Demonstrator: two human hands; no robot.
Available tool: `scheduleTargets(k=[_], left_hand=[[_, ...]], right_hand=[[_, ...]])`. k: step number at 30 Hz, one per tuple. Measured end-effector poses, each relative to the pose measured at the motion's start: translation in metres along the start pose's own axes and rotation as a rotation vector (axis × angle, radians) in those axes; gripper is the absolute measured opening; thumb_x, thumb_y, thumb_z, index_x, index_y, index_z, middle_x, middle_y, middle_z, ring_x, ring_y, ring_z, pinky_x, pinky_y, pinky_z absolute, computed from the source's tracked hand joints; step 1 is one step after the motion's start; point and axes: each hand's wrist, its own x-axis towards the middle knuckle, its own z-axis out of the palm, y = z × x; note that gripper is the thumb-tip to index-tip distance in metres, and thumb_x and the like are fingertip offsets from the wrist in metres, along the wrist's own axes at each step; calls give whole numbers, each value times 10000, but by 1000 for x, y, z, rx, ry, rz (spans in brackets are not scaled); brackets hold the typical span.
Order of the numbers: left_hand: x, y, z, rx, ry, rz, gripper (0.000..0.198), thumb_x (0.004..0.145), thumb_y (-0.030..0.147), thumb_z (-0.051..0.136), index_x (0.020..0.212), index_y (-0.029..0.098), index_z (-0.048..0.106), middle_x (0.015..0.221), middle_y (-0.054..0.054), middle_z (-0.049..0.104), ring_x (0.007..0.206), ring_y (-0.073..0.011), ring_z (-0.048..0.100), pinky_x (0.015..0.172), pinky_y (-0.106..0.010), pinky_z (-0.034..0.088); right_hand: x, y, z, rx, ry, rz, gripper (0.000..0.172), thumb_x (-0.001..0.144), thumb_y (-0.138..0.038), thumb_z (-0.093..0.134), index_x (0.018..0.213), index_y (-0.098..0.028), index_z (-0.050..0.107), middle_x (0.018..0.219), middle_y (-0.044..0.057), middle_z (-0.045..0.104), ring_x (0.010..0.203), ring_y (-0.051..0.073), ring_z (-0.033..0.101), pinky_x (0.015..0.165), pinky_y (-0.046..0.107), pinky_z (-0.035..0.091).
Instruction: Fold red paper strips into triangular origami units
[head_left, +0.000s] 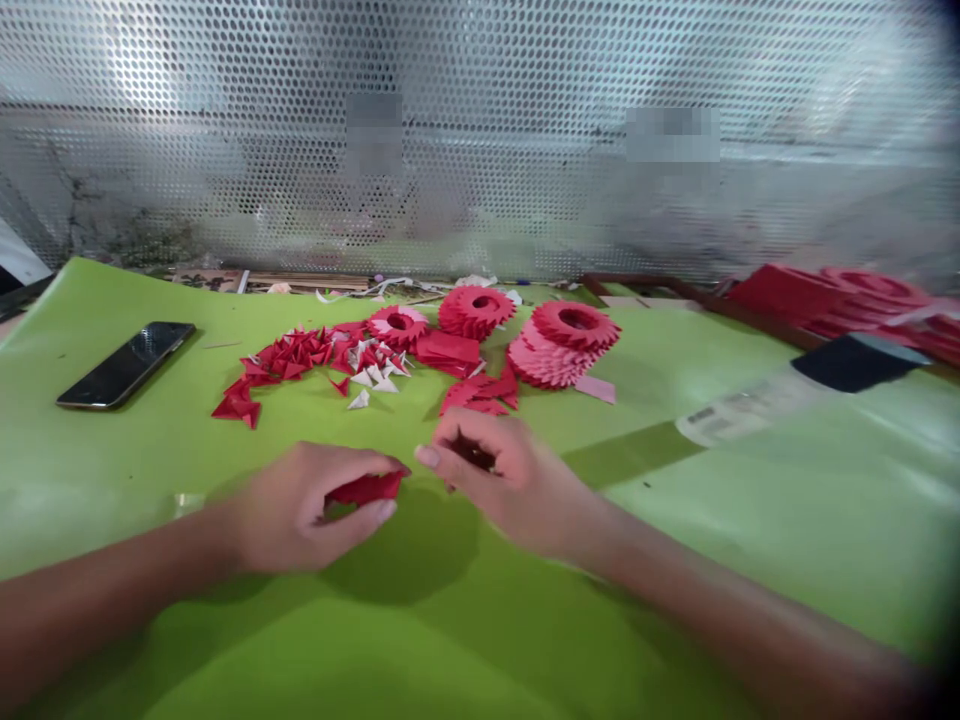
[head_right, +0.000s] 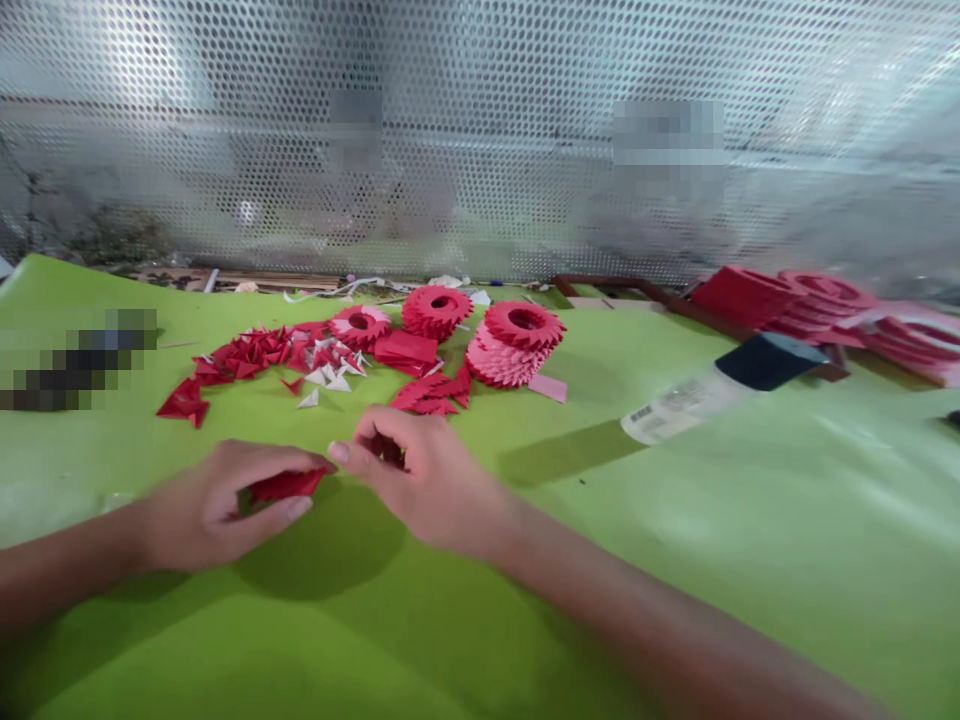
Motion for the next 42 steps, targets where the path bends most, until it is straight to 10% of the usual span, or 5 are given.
scheduleTargets(k=[9,21,30,36,42], left_hand=[[1,-5,-3,-480,31,-304,435,937,505,545,1110,126,671,670,-11,623,496,-93,429,420,-187,296],[4,-10,-2,-590,-6,-295,414,934,510,573,1098,147,685,675,6,615,535,-82,448,445,-175,301],[3,-12,-2,-578,-13,-315,460,933,543,567,1160,156,668,713,-4,635,528,-80,445,442,-175,305],[5,-13,-1,-583,-12,-300,446,940,523,551,1151,152,679,709,-10,632,507,-82,432,426,-182,302],[3,-16,-2,-581,-16,-299,429,941,516,553,1128,154,688,699,-10,630,514,-87,453,428,-183,312]], right_hand=[[2,10,1,37,10,43,288,1058,-339,336,1216,-247,559,833,0,579,663,127,507,612,264,407],[3,12,4,-88,-56,135,353,1045,-453,360,1045,-226,630,770,0,631,598,122,518,545,257,360],[3,20,5,-29,-118,162,233,1036,-356,386,1133,-296,589,1110,12,644,978,176,587,791,303,439],[5,21,7,42,-152,266,296,1051,-412,297,1061,-245,541,697,-29,540,599,138,478,562,271,367],[3,10,6,-50,-55,226,302,1044,-446,310,1049,-244,534,817,4,579,695,156,533,593,282,386]])
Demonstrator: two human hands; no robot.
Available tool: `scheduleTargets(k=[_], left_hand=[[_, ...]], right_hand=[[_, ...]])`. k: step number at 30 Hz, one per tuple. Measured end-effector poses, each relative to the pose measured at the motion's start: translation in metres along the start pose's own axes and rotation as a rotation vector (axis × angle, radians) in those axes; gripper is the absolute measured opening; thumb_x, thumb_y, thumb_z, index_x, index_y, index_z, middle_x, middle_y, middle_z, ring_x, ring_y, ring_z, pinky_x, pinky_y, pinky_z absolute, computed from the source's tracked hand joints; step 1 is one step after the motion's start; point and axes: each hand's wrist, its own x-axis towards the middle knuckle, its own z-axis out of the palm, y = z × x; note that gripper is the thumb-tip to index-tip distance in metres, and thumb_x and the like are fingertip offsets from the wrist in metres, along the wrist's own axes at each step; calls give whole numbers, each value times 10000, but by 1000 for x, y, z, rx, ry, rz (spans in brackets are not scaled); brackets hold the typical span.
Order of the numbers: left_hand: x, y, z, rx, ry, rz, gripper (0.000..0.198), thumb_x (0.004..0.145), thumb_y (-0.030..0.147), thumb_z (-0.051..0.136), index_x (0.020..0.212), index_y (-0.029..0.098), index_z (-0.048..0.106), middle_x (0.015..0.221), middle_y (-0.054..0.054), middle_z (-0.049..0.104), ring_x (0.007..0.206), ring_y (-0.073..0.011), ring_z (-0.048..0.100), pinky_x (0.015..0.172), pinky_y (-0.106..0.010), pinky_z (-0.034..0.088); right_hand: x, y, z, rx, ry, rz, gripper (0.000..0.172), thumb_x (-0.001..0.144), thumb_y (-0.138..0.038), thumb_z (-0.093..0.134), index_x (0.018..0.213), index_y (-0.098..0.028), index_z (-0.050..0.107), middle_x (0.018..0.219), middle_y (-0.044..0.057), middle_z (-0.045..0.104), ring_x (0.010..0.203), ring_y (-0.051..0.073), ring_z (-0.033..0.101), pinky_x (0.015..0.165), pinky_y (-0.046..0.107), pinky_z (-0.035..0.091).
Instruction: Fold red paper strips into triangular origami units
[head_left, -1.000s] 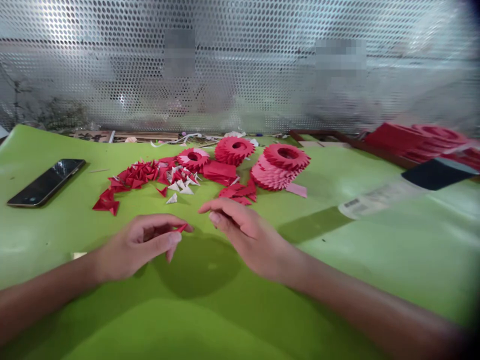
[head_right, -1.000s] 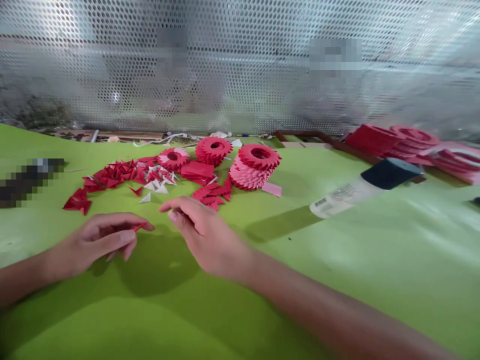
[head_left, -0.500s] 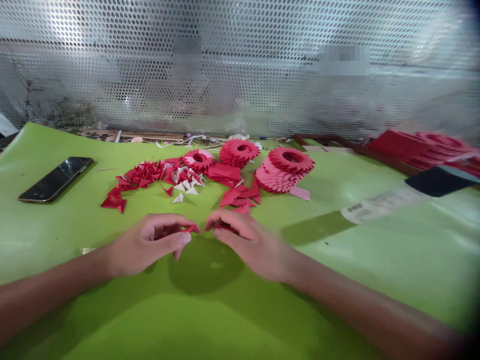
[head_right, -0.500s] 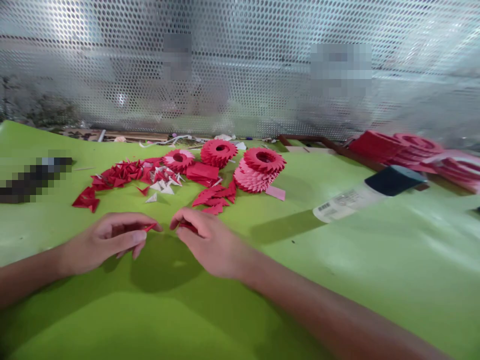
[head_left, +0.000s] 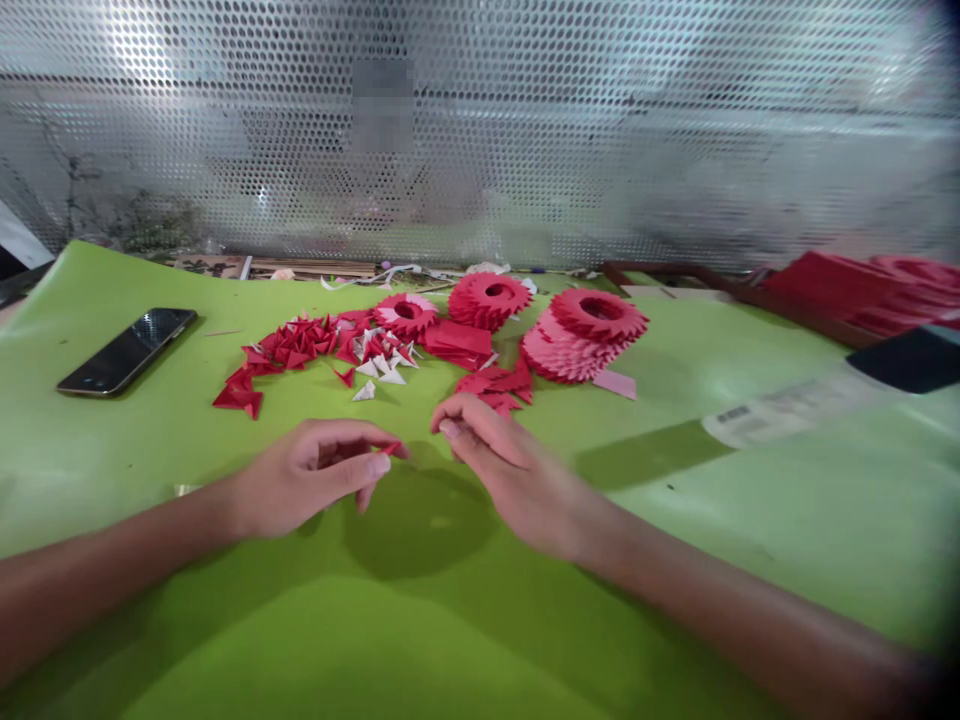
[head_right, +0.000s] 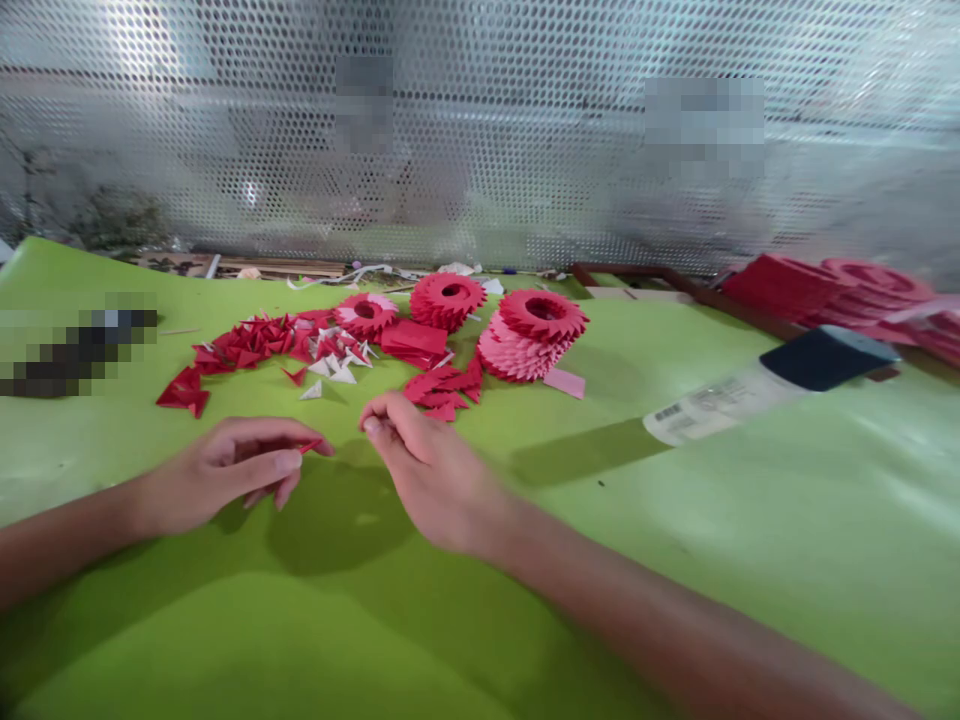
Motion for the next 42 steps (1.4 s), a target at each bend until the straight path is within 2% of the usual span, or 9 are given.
scheduleTargets(k=[5,10,15,19,26,31,36,40,42], left_hand=[[0,2,0,-7,4,27,412,945,486,548,1137,148,682,693,-11,631,508,-88,455,426,-185,310],[-3,5,2,166,-6,71,404,968,484,502,1088,150,696,707,-25,657,516,-105,497,438,-198,348],[-7,5,4,709,89,304,355,952,451,563,1152,191,699,861,-62,747,681,-183,648,646,-290,464],[-6,3,4,837,100,372,415,994,491,482,1144,175,705,801,-71,749,617,-185,645,605,-289,452],[-6,3,2,928,128,450,388,999,449,484,1170,170,692,740,-59,732,588,-181,630,586,-284,438],[-6,2,3,925,125,476,366,999,409,472,1141,163,703,696,-55,714,556,-163,606,560,-265,431],[-6,8,4,826,97,404,330,971,373,511,1136,167,707,764,-62,734,604,-171,633,602,-276,461],[-8,13,5,487,16,217,353,956,435,552,1098,154,713,758,-39,714,561,-128,588,512,-215,417],[-8,12,5,289,-40,122,378,950,466,565,1076,141,711,695,-21,675,519,-105,537,446,-187,363]], right_hand=[[-1,4,-1,49,20,-84,303,1039,-401,365,1287,-277,486,925,31,640,799,179,605,640,290,451],[0,4,-3,77,-12,-323,245,975,-206,441,955,-226,684,943,40,696,841,168,636,710,291,488],[-2,5,-5,50,9,-217,298,959,-306,515,1214,-246,658,1102,66,712,739,154,617,577,260,470],[1,11,-4,42,5,-216,466,914,-253,559,1380,-272,551,1215,80,674,776,162,629,564,255,473],[5,9,-4,1,21,-204,337,1008,-416,453,1190,-205,644,1040,83,728,790,180,668,587,263,480],[3,9,-4,18,-4,-181,389,1045,-432,362,827,-187,571,640,-1,645,548,127,583,523,246,417],[3,11,-2,36,39,-276,345,1024,-397,438,1028,-180,707,838,56,736,635,154,642,550,271,474],[3,13,-2,109,137,-304,318,975,-328,549,1250,-197,641,863,48,745,674,160,657,575,266,504],[2,11,-3,125,168,-352,259,980,-287,533,1199,-200,639,844,35,727,704,151,653,598,251,502]])
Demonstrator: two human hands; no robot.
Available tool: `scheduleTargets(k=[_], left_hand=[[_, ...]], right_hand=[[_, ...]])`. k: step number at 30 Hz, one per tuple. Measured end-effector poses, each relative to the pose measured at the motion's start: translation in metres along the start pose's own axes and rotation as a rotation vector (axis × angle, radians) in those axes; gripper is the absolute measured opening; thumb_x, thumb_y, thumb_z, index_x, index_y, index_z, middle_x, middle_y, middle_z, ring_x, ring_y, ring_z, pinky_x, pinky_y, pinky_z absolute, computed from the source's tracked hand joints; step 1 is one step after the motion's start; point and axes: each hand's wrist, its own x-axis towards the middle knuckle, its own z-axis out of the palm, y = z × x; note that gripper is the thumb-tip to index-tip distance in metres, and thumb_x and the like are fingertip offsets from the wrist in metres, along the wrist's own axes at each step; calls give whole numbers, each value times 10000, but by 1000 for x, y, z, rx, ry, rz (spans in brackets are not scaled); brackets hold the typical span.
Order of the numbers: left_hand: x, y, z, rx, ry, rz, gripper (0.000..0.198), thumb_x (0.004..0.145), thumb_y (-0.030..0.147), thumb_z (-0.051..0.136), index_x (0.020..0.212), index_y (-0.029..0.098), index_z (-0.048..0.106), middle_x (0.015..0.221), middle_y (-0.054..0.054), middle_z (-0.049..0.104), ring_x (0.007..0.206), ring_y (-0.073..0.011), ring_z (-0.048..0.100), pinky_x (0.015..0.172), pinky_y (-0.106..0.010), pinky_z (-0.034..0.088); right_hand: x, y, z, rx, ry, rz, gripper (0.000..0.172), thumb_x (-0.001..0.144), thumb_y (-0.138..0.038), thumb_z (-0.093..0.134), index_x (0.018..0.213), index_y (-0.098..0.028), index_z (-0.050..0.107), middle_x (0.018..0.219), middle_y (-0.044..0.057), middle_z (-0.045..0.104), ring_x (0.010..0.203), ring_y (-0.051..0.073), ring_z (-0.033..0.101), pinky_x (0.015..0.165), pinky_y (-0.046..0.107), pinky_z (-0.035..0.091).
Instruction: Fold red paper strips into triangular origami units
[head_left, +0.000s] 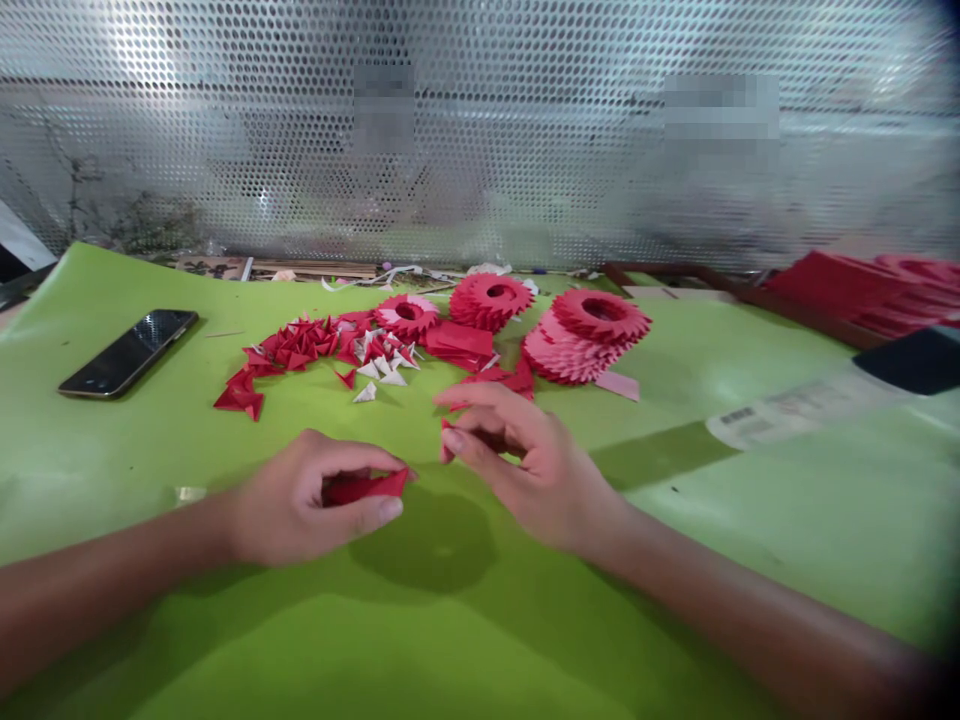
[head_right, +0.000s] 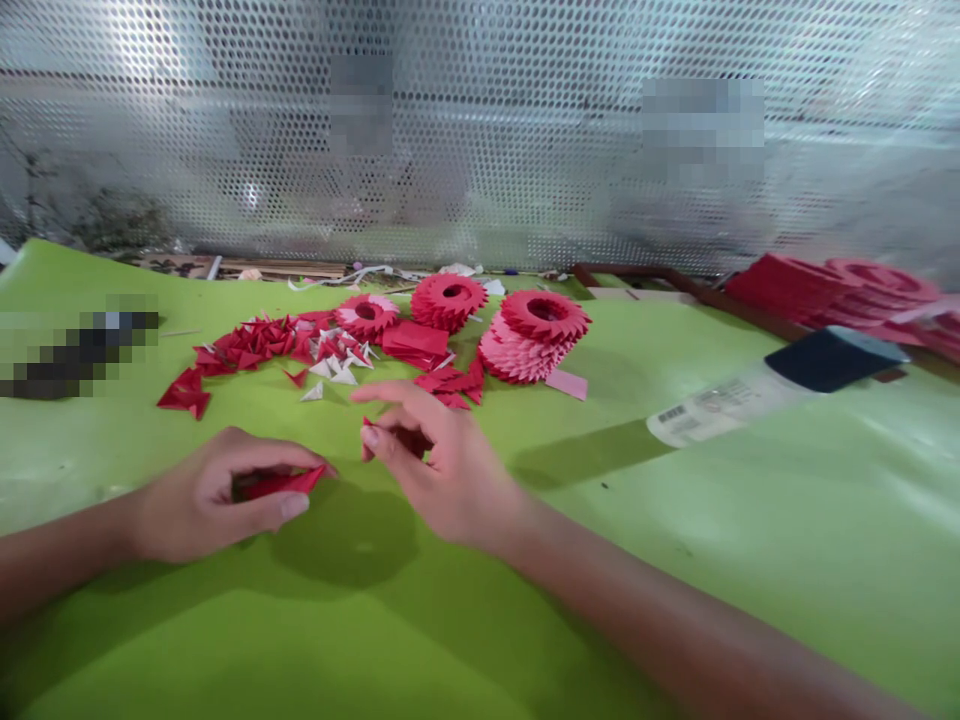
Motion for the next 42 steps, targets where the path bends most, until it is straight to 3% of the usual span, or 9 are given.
scheduleTargets(k=[3,7,13,17,21,26,30,37,42], left_hand=[[0,-5,0,-207,-57,-47,366,955,462,574,1078,140,694,679,-8,650,524,-93,515,433,-174,343],[-1,-12,0,-322,-84,-50,355,965,468,558,1089,161,686,727,-14,654,544,-93,501,444,-180,338],[-3,-10,-2,-370,-121,-105,359,939,478,598,1109,172,678,798,-24,665,630,-114,528,510,-199,377],[-2,-6,-3,-404,-177,-95,335,944,472,594,1062,174,692,803,-24,661,630,-113,513,514,-202,360],[-1,-3,-5,-422,-194,-109,343,958,472,571,1071,174,697,781,-23,668,582,-99,484,483,-196,331],[-3,-2,-6,-527,-206,-18,250,920,371,653,1033,161,727,791,-38,670,665,-124,587,588,-217,475],[-2,-2,-5,-578,-198,3,224,909,337,663,1009,149,732,781,-37,660,658,-124,595,613,-229,499],[-1,-1,-3,-637,-214,15,186,901,301,670,979,136,706,734,-13,632,649,-117,587,604,-212,484],[-2,-2,-2,-631,-240,8,186,923,289,655,985,121,704,736,-9,623,658,-101,585,602,-182,471]], right_hand=[[-1,-6,-1,-48,-34,-89,211,991,-234,476,1027,-199,681,868,40,707,755,142,640,641,244,494],[-3,-12,1,-127,-120,-92,196,954,-271,569,1096,-204,687,930,47,728,730,143,635,620,247,477],[-3,-13,3,-196,-43,-186,283,1002,-300,503,858,-188,718,696,22,679,594,127,568,564,255,405],[-5,-17,3,-152,-27,-108,129,933,-262,596,890,-189,693,756,23,703,582,116,566,533,238,410],[-7,-20,4,13,-43,-31,103,934,-276,599,909,-194,657,746,14,700,579,111,572,496,215,413],[-9,-24,5,233,-30,29,174,955,-286,596,1104,-205,633,806,19,734,562,109,598,496,214,470],[-12,-27,7,177,-12,-160,89,956,-247,604,955,-208,684,797,9,730,590,106,624,498,210,475],[-16,-23,10,-101,68,-553,107,921,-114,648,992,-187,679,926,39,754,811,120,693,713,217,555],[-16,-19,12,-217,128,-612,121,913,-90,653,1014,-138,700,884,27,758,740,110,665,667,225,528]])
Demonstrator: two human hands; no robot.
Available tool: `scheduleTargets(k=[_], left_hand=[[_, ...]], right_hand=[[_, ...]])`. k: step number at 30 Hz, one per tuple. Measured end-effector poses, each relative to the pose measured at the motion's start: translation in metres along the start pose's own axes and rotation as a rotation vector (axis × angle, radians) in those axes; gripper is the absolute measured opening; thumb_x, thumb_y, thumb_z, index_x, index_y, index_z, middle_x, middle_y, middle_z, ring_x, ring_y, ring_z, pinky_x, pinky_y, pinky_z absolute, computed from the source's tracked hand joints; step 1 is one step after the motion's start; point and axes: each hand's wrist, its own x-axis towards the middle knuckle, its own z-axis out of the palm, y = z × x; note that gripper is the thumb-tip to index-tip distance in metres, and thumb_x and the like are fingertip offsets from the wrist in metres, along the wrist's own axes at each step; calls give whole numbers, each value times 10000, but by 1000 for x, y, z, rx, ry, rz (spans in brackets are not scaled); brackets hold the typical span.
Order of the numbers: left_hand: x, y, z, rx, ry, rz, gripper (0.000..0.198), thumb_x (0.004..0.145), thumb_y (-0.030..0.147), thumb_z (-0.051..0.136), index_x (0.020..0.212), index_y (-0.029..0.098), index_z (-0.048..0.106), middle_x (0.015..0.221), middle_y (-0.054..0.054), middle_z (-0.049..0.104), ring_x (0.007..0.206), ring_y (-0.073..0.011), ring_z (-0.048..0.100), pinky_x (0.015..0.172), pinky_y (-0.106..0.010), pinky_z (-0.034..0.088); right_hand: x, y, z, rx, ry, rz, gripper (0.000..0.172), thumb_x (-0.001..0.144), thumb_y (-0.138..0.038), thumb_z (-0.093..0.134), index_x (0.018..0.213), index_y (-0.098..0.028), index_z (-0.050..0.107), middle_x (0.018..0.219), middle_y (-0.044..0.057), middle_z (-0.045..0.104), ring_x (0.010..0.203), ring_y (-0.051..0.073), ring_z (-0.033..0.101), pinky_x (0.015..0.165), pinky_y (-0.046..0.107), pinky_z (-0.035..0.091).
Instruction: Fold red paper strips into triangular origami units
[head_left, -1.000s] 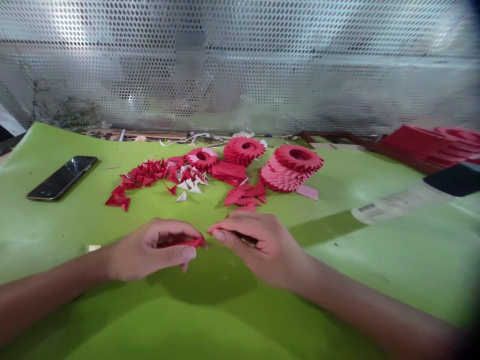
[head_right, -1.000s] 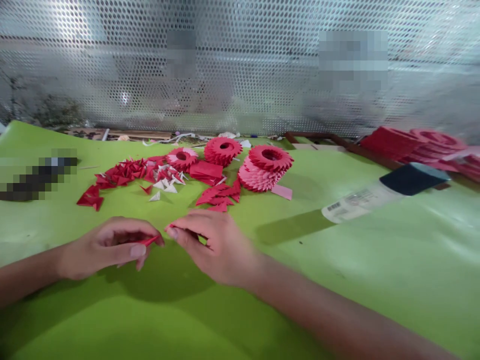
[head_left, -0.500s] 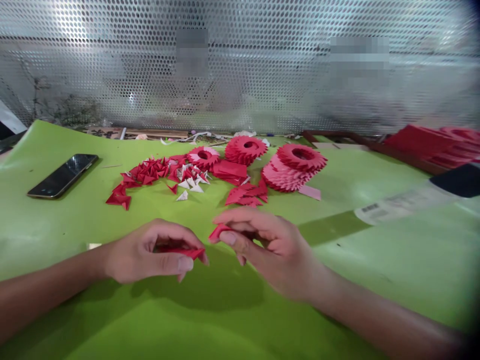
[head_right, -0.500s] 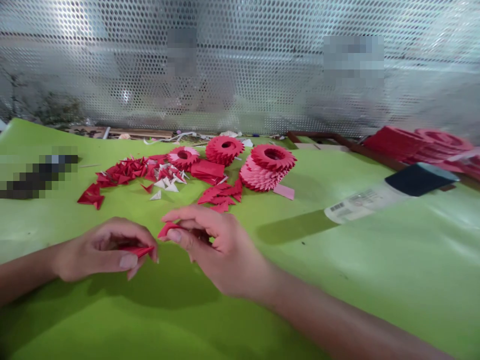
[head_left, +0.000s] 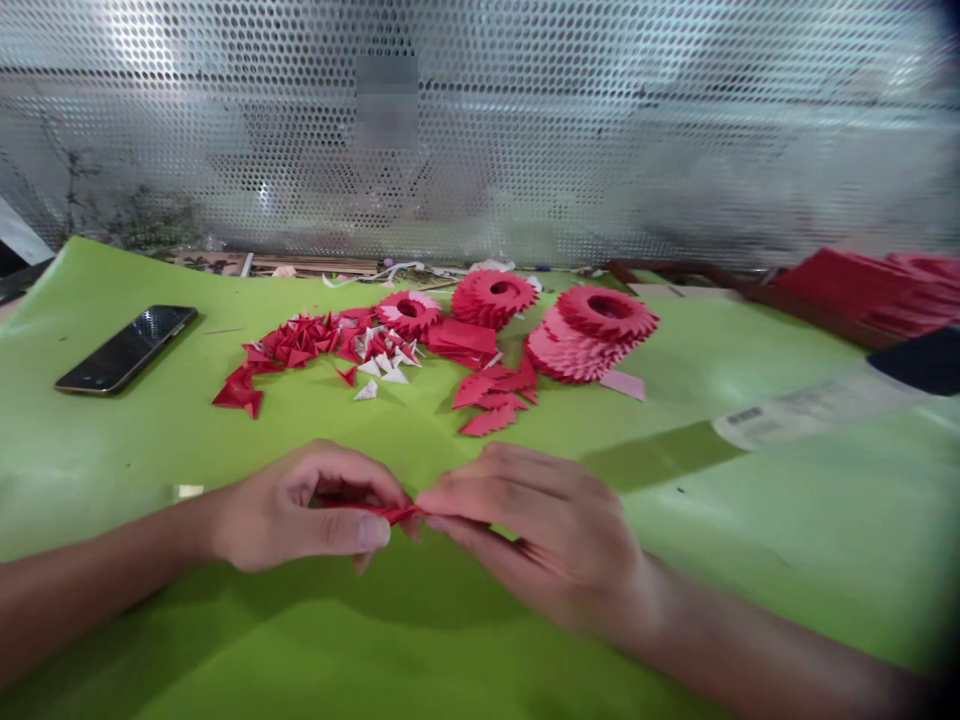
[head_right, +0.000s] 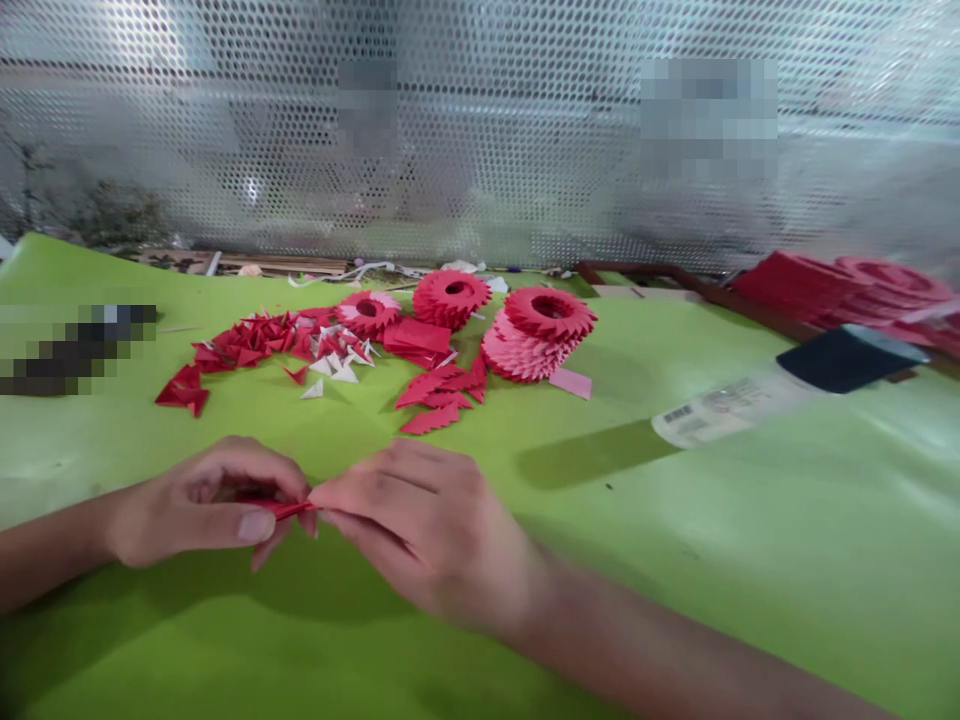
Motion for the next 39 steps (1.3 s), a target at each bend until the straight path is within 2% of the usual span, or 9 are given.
scheduleTargets(k=[16,26,32,39], left_hand=[[-1,-2,2,110,18,41,171,931,274,636,976,118,689,741,-15,631,652,-102,566,573,-175,437],[2,-1,2,194,9,26,250,937,348,630,950,105,686,721,-11,592,620,-99,514,532,-179,395],[1,-5,1,144,42,14,245,937,356,640,981,121,693,762,-18,621,660,-107,563,579,-185,445],[1,-6,1,135,35,-8,247,935,367,646,974,127,689,744,-11,621,645,-103,558,568,-179,437]], right_hand=[[-3,-1,2,17,-2,-40,104,865,-63,703,957,-110,717,898,38,764,750,118,672,676,270,514],[-1,-2,-1,-24,-69,-18,76,901,-100,672,953,-129,719,867,8,749,708,106,641,645,268,485],[-1,-1,-4,-78,-73,-18,76,909,-130,669,963,-152,719,866,-6,745,704,109,635,637,268,482],[-1,0,-2,-85,-71,-25,86,915,-128,657,977,-167,703,875,-9,749,709,107,651,635,268,496]])
